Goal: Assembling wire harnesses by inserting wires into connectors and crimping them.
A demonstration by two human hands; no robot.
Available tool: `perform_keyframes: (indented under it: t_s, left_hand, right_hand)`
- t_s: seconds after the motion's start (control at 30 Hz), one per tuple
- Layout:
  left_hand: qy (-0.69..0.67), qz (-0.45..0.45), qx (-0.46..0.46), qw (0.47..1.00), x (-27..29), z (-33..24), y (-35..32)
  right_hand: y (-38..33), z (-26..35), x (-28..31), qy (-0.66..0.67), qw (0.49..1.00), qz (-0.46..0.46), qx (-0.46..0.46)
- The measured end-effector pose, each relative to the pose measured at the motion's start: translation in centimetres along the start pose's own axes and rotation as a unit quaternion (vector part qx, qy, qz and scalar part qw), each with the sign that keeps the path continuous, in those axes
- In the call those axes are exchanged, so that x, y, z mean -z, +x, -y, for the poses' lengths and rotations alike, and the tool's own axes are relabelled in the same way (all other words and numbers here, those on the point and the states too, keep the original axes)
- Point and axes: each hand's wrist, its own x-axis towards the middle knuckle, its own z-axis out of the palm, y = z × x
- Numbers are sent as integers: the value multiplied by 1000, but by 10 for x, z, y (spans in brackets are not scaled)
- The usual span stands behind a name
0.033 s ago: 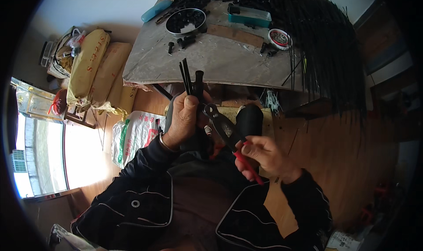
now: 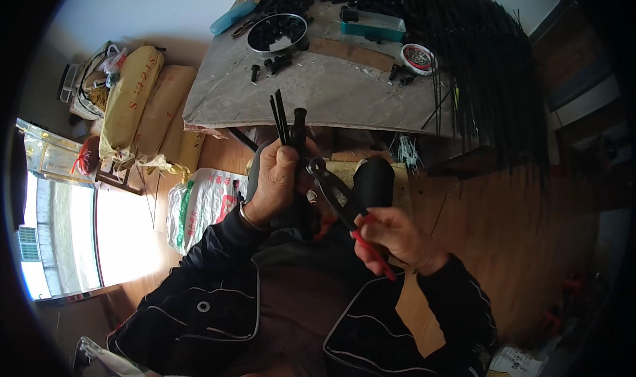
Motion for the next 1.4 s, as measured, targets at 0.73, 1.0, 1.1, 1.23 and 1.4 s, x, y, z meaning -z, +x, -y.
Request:
perform_keyframes:
  t_s: [0.73,1.0,1.1,1.23,1.4]
  left_hand:
    - [3,20,23,1000,-5,-7,-3]
    - [14,49,27,998,2,-8,-3]
    - [30,81,5,996,-2,-11,-5]
    - [48,95,-22,994,-5,-13,-7]
    - [55,54,9,997,-3,-12,-4]
  right_hand:
    - [4,9,10,-191,981,23,29]
    - [6,-21,-25,15,1000,6,16]
    - [9,-49,-16,214,964,156,-17]
    - [-1,-12,-4,73,971,202,-108]
    - [0,7,-7,-262,960,-75,67]
